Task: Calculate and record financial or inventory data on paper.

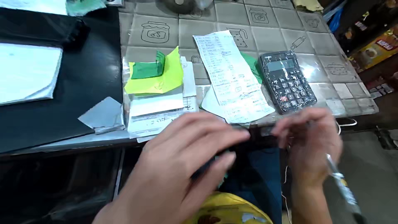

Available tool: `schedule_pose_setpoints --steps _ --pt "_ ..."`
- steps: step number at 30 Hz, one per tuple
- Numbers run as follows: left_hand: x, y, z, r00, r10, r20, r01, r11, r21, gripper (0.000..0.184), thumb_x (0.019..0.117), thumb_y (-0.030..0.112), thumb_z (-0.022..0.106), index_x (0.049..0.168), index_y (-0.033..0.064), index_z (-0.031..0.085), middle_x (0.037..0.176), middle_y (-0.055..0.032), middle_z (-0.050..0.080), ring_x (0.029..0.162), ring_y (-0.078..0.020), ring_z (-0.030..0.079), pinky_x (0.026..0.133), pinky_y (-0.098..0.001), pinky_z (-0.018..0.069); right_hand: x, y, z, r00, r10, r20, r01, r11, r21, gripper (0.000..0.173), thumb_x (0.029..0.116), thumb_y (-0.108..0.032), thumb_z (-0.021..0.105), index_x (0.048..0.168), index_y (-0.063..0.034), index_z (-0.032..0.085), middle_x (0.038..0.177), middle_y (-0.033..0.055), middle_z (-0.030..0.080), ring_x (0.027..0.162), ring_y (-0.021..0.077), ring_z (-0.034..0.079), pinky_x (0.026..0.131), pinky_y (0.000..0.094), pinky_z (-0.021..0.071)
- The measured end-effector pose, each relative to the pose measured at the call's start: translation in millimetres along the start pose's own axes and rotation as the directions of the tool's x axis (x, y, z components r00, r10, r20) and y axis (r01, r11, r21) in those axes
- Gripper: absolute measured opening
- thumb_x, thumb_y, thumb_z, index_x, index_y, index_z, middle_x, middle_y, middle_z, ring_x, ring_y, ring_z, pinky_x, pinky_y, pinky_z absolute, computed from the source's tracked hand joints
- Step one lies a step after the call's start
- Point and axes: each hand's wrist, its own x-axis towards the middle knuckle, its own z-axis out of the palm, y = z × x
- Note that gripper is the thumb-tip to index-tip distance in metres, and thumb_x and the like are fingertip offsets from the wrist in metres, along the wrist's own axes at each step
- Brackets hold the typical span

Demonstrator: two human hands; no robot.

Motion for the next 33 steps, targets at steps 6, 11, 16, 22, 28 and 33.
schedule_pose_setpoints --steps 6,11,16,22,28,33 --pt "8.6 -31.3 30.6 0.979 -0.048 0.196 -0.034 0.917 0.397 0.062 0.1041 0.055 0.042 0.149 0.0138 0.055 0.157 -0.0095 0.048 0.150 -0.0307 0.039 0.120 -0.0595 0.0311 54.1 -26.4 4.2 0.963 -0.229 0.144 0.249 0.959 -0.137 0.037 0.1108 -0.042 0.037 0.109 -0.0192 0.066 0.100 -0.0132 0.063 0.092 -0.0009 0.061 0.080 0.0181 0.0518" --pt "2.8 -20.9 39.9 0.992 -0.017 0.124 -0.036 0.911 0.411 0.052 0.1030 0.052 0.047 0.139 0.0183 0.063 0.148 -0.0072 0.059 0.141 -0.0280 0.052 0.112 -0.0551 0.0439 63.8 -9.6 30.2 0.886 -0.168 0.432 0.333 0.879 -0.342 0.029 0.1076 -0.028 0.049 0.116 -0.0085 0.068 0.116 -0.0001 0.071 0.114 0.0101 0.066 0.099 0.0341 0.0557" --pt "-5.9 -22.8 44.9 0.991 -0.070 0.115 0.012 0.896 0.444 0.063 0.0999 0.058 0.050 0.151 0.0207 0.052 0.155 -0.0129 0.050 0.146 -0.0292 0.045 0.119 -0.0500 0.0367 29.3 9.8 20.8 0.855 -0.133 0.502 0.357 0.852 -0.382 0.038 0.1097 -0.039 0.046 0.116 -0.0122 0.071 0.121 0.0009 0.073 0.126 0.0153 0.063 0.110 0.0420 0.0510" --pt "-2.4 -15.8 47.1 0.991 -0.096 0.090 0.032 0.841 0.541 0.083 0.0986 0.067 0.044 0.151 0.0018 0.049 0.153 -0.0156 0.053 0.144 -0.0283 0.049 0.118 -0.0502 0.0371 -0.6 19.0 -7.8 0.861 -0.193 0.471 0.430 0.772 -0.469 0.032 0.1009 -0.045 0.064 0.117 -0.0167 0.065 0.132 0.0018 0.069 0.132 0.0155 0.059 0.112 0.0396 0.0462" --pt "0.3 -4.6 38.0 0.983 -0.178 0.050 0.095 0.717 0.691 0.074 0.0991 0.068 0.038 0.144 0.0128 0.060 0.144 -0.0073 0.063 0.130 -0.0239 0.061 0.105 -0.0526 0.0437 2.8 15.0 -10.7 0.883 -0.155 0.443 0.380 0.792 -0.479 0.051 0.0971 -0.064 0.057 0.115 -0.0161 0.062 0.133 0.0023 0.068 0.134 0.0168 0.058 0.114 0.0454 0.0438" --pt "-3.4 -4.0 31.7 0.985 -0.169 0.022 0.102 0.689 0.718 0.069 0.1002 0.066 0.037 0.140 0.0175 0.064 0.133 -0.0047 0.068 0.110 -0.0226 0.065 0.094 -0.0476 0.0423 6.2 18.2 -2.9 0.830 -0.236 0.505 0.485 0.751 -0.447 0.030 0.1028 -0.046 0.058 0.113 -0.0181 0.061 0.132 -0.0018 0.069 0.134 0.0142 0.057 0.116 0.0434 0.0429"
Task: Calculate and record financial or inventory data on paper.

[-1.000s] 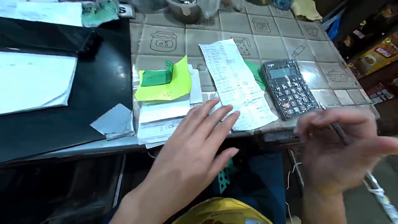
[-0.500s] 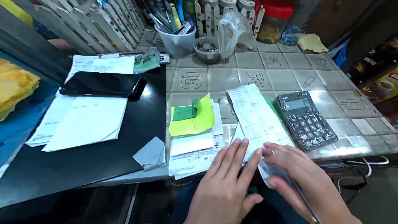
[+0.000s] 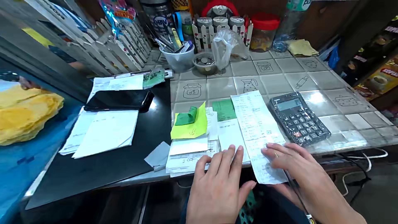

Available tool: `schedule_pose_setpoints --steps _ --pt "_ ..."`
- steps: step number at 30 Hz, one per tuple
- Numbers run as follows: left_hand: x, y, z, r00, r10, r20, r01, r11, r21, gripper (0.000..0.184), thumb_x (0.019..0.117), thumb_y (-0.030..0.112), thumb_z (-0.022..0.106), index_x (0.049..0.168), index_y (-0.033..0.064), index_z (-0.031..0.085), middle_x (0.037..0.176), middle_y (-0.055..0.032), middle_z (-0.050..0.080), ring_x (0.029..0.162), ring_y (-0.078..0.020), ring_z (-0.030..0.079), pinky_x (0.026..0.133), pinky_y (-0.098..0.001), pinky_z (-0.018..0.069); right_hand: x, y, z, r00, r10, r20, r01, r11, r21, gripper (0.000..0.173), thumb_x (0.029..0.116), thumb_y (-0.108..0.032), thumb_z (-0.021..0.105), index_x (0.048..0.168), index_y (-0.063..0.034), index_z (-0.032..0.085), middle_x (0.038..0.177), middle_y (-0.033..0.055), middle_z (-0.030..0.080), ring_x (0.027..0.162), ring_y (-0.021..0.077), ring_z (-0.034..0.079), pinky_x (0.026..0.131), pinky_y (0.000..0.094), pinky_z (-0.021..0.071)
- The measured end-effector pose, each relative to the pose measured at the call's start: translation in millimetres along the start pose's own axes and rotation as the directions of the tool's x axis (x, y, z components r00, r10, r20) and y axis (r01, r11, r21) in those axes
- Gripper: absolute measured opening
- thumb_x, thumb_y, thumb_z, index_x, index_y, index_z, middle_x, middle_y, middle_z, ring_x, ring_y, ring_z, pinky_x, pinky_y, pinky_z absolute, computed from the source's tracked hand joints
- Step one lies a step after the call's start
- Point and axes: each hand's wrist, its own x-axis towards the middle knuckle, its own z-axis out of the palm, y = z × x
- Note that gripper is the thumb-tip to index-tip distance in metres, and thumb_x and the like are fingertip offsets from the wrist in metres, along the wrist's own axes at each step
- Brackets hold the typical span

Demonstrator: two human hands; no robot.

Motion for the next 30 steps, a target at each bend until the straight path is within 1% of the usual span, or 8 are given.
schedule_pose_setpoints --steps 5,13,16,18,20,24,27,30 --pt "10.6 -11.0 0.4 0.995 -0.015 -0.095 0.000 0.988 -0.155 0.074 0.0997 0.070 0.035 0.137 0.0129 0.064 0.127 -0.0091 0.070 0.111 -0.0262 0.067 0.093 -0.0507 0.0487 -1.3 -19.7 -14.1 0.999 -0.041 0.011 0.039 0.991 0.126 0.014 0.1039 -0.008 0.053 0.108 -0.0143 0.065 0.119 0.0024 0.075 0.123 0.0189 0.066 0.109 0.0427 0.0480" --pt "45.4 -40.9 7.3 0.993 0.111 0.034 -0.100 0.967 -0.236 0.063 0.1067 0.055 0.032 0.151 0.0153 0.053 0.160 -0.0026 0.046 0.153 -0.0244 0.033 0.123 -0.0612 0.0234 -22.0 -2.2 -18.4 0.972 -0.206 0.113 0.179 0.962 0.207 0.011 0.1053 -0.013 0.052 0.103 -0.0159 0.062 0.123 -0.0015 0.073 0.127 0.0137 0.062 0.113 0.0376 0.0435" --pt "45.9 -43.4 13.2 0.980 0.134 0.150 -0.108 0.979 -0.172 0.076 0.1020 0.068 0.030 0.151 0.0157 0.053 0.159 -0.0049 0.047 0.153 -0.0259 0.034 0.123 -0.0624 0.0219 -16.2 1.4 -34.7 0.956 -0.209 0.208 0.153 0.955 0.254 0.028 0.1029 -0.042 0.061 0.103 -0.0151 0.065 0.124 0.0016 0.072 0.129 0.0174 0.061 0.113 0.0420 0.0437" --pt "41.3 -42.2 15.1 0.982 0.118 0.151 -0.092 0.982 -0.166 0.080 0.1001 0.071 0.031 0.153 0.0143 0.050 0.159 -0.0071 0.046 0.151 -0.0260 0.038 0.123 -0.0620 0.0229 -4.4 9.0 -53.3 0.967 -0.191 0.168 0.139 0.950 0.280 0.050 0.1018 -0.061 0.050 0.105 -0.0154 0.069 0.120 0.0028 0.073 0.124 0.0192 0.064 0.107 0.0439 0.0484" --pt "36.6 -39.9 16.0 0.987 0.100 0.125 -0.079 0.984 -0.161 0.082 0.0987 0.073 0.031 0.152 0.0137 0.051 0.158 -0.0087 0.048 0.150 -0.0272 0.040 0.123 -0.0614 0.0247 12.8 15.2 -67.7 0.993 -0.113 0.019 0.099 0.932 0.348 0.060 0.1082 -0.058 0.030 0.105 -0.0183 0.074 0.104 -0.0031 0.075 0.105 0.0137 0.069 0.093 0.0371 0.0569" --pt "34.0 -37.6 17.3 0.993 0.077 0.087 -0.062 0.985 -0.164 0.088 0.0940 0.080 0.032 0.149 0.0153 0.055 0.155 -0.0099 0.050 0.148 -0.0293 0.042 0.121 -0.0624 0.0280 89.2 2.2 -59.2 0.978 0.127 -0.165 -0.043 0.899 0.436 0.024 0.1072 -0.027 0.045 0.111 -0.0171 0.067 0.084 -0.0110 0.063 0.067 -0.0003 0.058 0.058 0.0168 0.0510" --pt "32.7 -37.4 18.6 0.994 0.055 0.091 -0.039 0.985 -0.170 0.093 0.0898 0.085 0.031 0.149 0.0180 0.056 0.156 -0.0131 0.049 0.149 -0.0314 0.040 0.120 -0.0625 0.0281 141.0 7.5 -15.6 0.990 0.142 -0.013 -0.104 0.781 0.615 0.013 0.1014 -0.018 0.053 0.106 -0.0084 0.060 0.083 -0.0034 0.063 0.068 0.0054 0.061 0.060 0.0240 0.0546" --pt "30.7 -36.1 20.2 0.993 0.031 0.114 -0.013 0.987 -0.159 0.097 0.0863 0.089 0.028 0.150 0.0212 0.054 0.160 -0.0160 0.043 0.151 -0.0345 0.036 0.118 -0.0648 0.0289 164.6 17.3 24.3 0.948 0.186 0.258 -0.315 0.658 0.684 0.044 0.1098 -0.039 0.040 0.092 -0.0108 0.069 0.075 -0.0052 0.061 0.064 0.0031 0.055 0.058 0.0213 0.0474"
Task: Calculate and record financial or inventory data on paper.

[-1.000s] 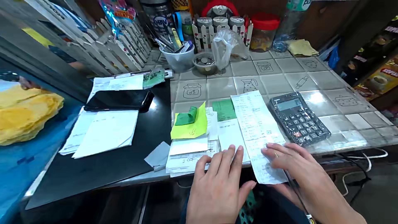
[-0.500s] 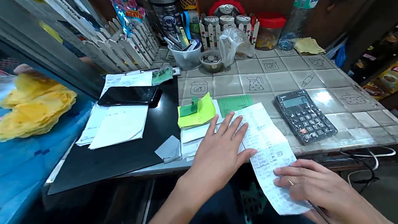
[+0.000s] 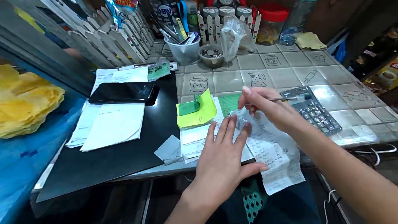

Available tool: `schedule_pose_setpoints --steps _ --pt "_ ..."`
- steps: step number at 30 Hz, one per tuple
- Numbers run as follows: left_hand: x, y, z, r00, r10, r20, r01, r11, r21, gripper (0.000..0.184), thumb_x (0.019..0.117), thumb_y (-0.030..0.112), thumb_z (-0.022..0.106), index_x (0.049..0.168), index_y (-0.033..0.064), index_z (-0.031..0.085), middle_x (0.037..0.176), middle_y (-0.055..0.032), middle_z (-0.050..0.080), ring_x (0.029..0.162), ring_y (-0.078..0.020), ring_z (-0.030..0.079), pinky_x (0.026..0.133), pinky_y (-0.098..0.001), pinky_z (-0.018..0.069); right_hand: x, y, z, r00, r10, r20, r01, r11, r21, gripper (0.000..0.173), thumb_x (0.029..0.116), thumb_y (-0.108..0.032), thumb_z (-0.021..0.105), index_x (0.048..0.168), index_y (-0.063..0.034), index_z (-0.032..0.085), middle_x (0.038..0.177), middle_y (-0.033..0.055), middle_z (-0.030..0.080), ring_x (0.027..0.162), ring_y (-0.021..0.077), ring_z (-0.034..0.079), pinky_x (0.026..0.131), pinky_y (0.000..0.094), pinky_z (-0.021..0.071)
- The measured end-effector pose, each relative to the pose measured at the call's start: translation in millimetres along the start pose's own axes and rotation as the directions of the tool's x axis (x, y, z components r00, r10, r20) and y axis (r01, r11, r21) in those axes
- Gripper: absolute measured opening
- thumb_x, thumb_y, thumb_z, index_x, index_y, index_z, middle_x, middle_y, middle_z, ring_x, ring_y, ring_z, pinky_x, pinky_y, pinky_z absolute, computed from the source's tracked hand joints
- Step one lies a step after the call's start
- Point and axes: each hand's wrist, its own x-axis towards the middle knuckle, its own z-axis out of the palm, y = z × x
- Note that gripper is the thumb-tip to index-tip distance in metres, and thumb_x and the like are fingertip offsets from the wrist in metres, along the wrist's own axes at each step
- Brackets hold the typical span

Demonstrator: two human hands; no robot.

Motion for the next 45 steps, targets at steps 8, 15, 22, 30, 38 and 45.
schedule_pose_setpoints --steps 8,15,22,30,38,45 --pt "-2.0 -1.2 4.3 0.999 -0.023 -0.029 0.023 0.999 0.028 0.094 0.0852 0.090 0.027 0.150 0.0275 0.054 0.159 -0.0204 0.042 0.150 -0.0385 0.035 0.119 -0.0648 0.0269 6.0 26.3 16.5 0.973 0.024 -0.231 -0.038 0.998 -0.054 0.035 0.1048 -0.025 0.059 0.073 -0.0113 0.058 0.061 -0.0040 0.056 0.050 0.0031 0.053 0.046 0.0187 0.0430" --pt "-6.0 -3.3 7.9 0.993 -0.008 -0.121 0.007 1.000 -0.012 0.088 0.0903 0.085 0.030 0.146 0.0232 0.059 0.154 -0.0098 0.052 0.147 -0.0328 0.041 0.119 -0.0643 0.0270 4.8 27.6 18.5 0.968 -0.028 -0.251 -0.010 0.989 -0.148 0.027 0.1004 -0.020 0.064 0.075 -0.0116 0.062 0.061 -0.0045 0.057 0.052 0.0026 0.055 0.046 0.0179 0.0441" --pt "-6.6 -2.6 9.4 0.987 -0.007 -0.162 0.005 1.000 -0.009 0.084 0.0919 0.082 0.033 0.141 0.0200 0.063 0.149 -0.0105 0.056 0.144 -0.0316 0.047 0.119 -0.0623 0.0297 2.5 27.8 21.9 0.985 -0.113 -0.129 0.086 0.976 -0.200 0.023 0.1008 -0.023 0.066 0.082 -0.0093 0.068 0.066 -0.0042 0.063 0.057 0.0017 0.059 0.051 0.0173 0.0482" --pt "-10.4 -3.8 9.1 0.986 -0.003 -0.167 0.000 1.000 -0.017 0.079 0.0951 0.075 0.040 0.141 0.0151 0.062 0.149 -0.0049 0.057 0.143 -0.0257 0.048 0.120 -0.0582 0.0306 1.6 25.5 17.9 0.971 -0.139 -0.193 0.084 0.959 -0.272 0.024 0.1001 -0.022 0.065 0.079 -0.0108 0.066 0.065 -0.0051 0.059 0.057 0.0017 0.057 0.050 0.0177 0.0455" --pt "-11.5 -4.5 9.3 0.982 0.022 -0.189 -0.026 0.999 -0.021 0.076 0.0968 0.072 0.042 0.142 0.0140 0.062 0.145 -0.0025 0.061 0.141 -0.0258 0.050 0.119 -0.0605 0.0298 -0.2 24.0 13.4 0.943 -0.199 -0.268 0.096 0.930 -0.355 0.023 0.0989 -0.016 0.063 0.077 -0.0104 0.061 0.063 -0.0055 0.054 0.055 -0.0002 0.050 0.048 0.0167 0.0382" --pt "-10.8 -4.3 8.8 0.983 0.018 -0.183 -0.025 0.999 -0.033 0.075 0.0968 0.072 0.043 0.142 0.0145 0.062 0.144 -0.0018 0.062 0.141 -0.0257 0.050 0.120 -0.0600 0.0286 -1.0 17.8 8.4 0.961 -0.001 -0.275 -0.001 1.000 -0.007 0.022 0.1001 -0.013 0.063 0.078 -0.0118 0.061 0.065 -0.0052 0.061 0.053 0.0014 0.057 0.048 0.0160 0.0468"
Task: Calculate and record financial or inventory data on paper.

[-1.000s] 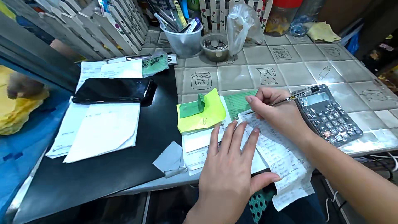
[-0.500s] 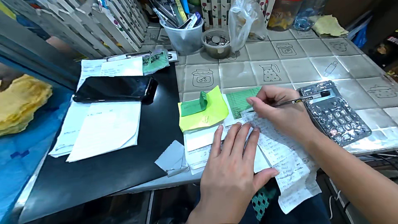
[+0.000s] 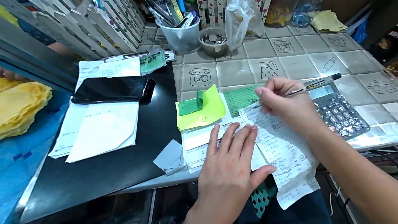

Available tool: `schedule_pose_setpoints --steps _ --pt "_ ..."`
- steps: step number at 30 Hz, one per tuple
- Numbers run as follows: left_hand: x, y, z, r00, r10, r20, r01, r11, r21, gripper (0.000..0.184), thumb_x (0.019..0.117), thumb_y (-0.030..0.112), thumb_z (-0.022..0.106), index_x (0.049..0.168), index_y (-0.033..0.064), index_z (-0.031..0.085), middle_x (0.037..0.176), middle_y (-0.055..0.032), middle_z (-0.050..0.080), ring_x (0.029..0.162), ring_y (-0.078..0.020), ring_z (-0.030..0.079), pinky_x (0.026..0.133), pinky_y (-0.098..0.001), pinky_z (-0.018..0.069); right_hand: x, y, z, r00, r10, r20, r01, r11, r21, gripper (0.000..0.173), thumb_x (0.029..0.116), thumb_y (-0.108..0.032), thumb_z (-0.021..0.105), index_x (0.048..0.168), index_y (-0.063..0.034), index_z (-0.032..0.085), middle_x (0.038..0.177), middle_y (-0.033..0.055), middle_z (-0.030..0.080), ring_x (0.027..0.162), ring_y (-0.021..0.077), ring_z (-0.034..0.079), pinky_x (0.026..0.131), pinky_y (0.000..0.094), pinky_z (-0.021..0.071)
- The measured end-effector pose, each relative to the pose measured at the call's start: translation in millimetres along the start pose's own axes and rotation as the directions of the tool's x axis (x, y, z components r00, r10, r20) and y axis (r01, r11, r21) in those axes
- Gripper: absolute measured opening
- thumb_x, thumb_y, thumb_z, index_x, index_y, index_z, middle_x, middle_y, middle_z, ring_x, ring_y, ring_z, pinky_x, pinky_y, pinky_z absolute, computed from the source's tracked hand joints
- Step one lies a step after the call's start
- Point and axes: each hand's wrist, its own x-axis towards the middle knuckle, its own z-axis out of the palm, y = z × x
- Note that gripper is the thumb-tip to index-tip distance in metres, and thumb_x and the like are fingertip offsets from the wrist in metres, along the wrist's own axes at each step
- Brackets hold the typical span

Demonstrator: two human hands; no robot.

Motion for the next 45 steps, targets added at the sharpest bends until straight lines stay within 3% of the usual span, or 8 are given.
schedule_pose_setpoints --steps 4,8,13,22,27,33,39,45 --pt "-1.5 -0.8 0.2 1.000 0.009 -0.021 -0.009 1.000 -0.008 0.072 0.0970 0.071 0.044 0.137 0.0145 0.065 0.141 -0.0014 0.064 0.138 -0.0244 0.053 0.119 -0.0594 0.0303 -5.2 5.7 8.6 0.990 -0.026 0.142 0.038 0.996 -0.081 0.024 0.0996 -0.016 0.064 0.077 -0.0101 0.063 0.063 -0.0040 0.060 0.054 0.0023 0.057 0.049 0.0171 0.0462" --pt "-5.2 -3.8 -0.8 0.997 0.022 -0.069 -0.025 0.999 -0.045 0.064 0.0972 0.066 0.050 0.130 0.0153 0.070 0.136 0.0007 0.066 0.132 -0.0210 0.057 0.115 -0.0560 0.0333 -6.7 6.3 9.1 0.987 -0.039 0.154 0.060 0.990 -0.131 0.024 0.0995 -0.018 0.065 0.077 -0.0110 0.063 0.063 -0.0043 0.060 0.054 0.0017 0.057 0.048 0.0167 0.0457" --pt "-4.8 -4.4 -1.7 0.998 0.021 -0.065 -0.025 0.998 -0.061 0.061 0.0970 0.065 0.052 0.129 0.0159 0.070 0.136 0.0016 0.067 0.133 -0.0205 0.056 0.115 -0.0560 0.0336 -9.0 6.4 9.1 0.991 -0.117 0.068 0.130 0.963 -0.236 0.024 0.0983 -0.015 0.063 0.075 -0.0124 0.060 0.062 -0.0060 0.055 0.054 -0.0004 0.051 0.047 0.0158 0.0389" --pt "-5.0 -5.9 -4.3 0.999 0.013 -0.048 -0.018 0.994 -0.104 0.059 0.0974 0.062 0.054 0.130 0.0162 0.070 0.137 0.0014 0.065 0.135 -0.0196 0.055 0.116 -0.0546 0.0342 -9.9 5.5 9.4 0.989 -0.052 0.136 0.075 0.984 -0.165 0.023 0.0987 -0.018 0.065 0.076 -0.0121 0.062 0.063 -0.0046 0.060 0.055 0.0014 0.057 0.048 0.0167 0.0449" --pt "-5.8 -7.1 -5.5 0.999 0.033 -0.032 -0.037 0.993 -0.115 0.057 0.0987 0.060 0.053 0.132 0.0160 0.069 0.139 0.0019 0.064 0.135 -0.0195 0.054 0.115 -0.0532 0.0357 -8.6 6.2 8.0 0.985 -0.051 0.163 0.074 0.987 -0.140 0.026 0.0974 -0.015 0.064 0.072 -0.0122 0.059 0.060 -0.0046 0.056 0.052 0.0014 0.053 0.045 0.0172 0.0403" --pt "-11.1 -4.4 -5.2 0.996 0.091 -0.014 -0.092 0.991 -0.094 0.039 0.1057 0.048 0.045 0.133 0.0323 0.068 0.140 0.0056 0.063 0.134 -0.0197 0.053 0.112 -0.0509 0.0367 -8.4 6.1 7.5 0.986 -0.045 0.163 0.065 0.991 -0.119 0.026 0.0999 -0.018 0.064 0.074 -0.0113 0.061 0.062 -0.0041 0.059 0.053 0.0018 0.056 0.046 0.0172 0.0439" --pt "-16.6 -0.3 -4.4 0.997 0.072 0.013 -0.071 0.996 -0.063 0.040 0.1035 0.048 0.049 0.138 0.0332 0.064 0.144 0.0058 0.060 0.138 -0.0204 0.051 0.114 -0.0544 0.0347 -10.6 7.2 8.3 0.980 -0.121 0.160 0.146 0.977 -0.154 0.026 0.0979 -0.013 0.062 0.072 -0.0113 0.058 0.060 -0.0051 0.053 0.052 -0.0001 0.050 0.045 0.0160 0.0382" --pt "-16.9 -0.6 -4.7 0.997 0.073 0.022 -0.072 0.996 -0.061 0.041 0.1034 0.048 0.049 0.138 0.0335 0.064 0.145 0.0059 0.060 0.139 -0.0211 0.050 0.115 -0.0552 0.0337 -19.7 -2.2 7.9 0.996 0.017 0.091 -0.004 0.989 -0.147 0.027 0.0988 -0.017 0.063 0.072 -0.0133 0.059 0.059 -0.0047 0.057 0.051 0.0025 0.055 0.044 0.0180 0.0424"
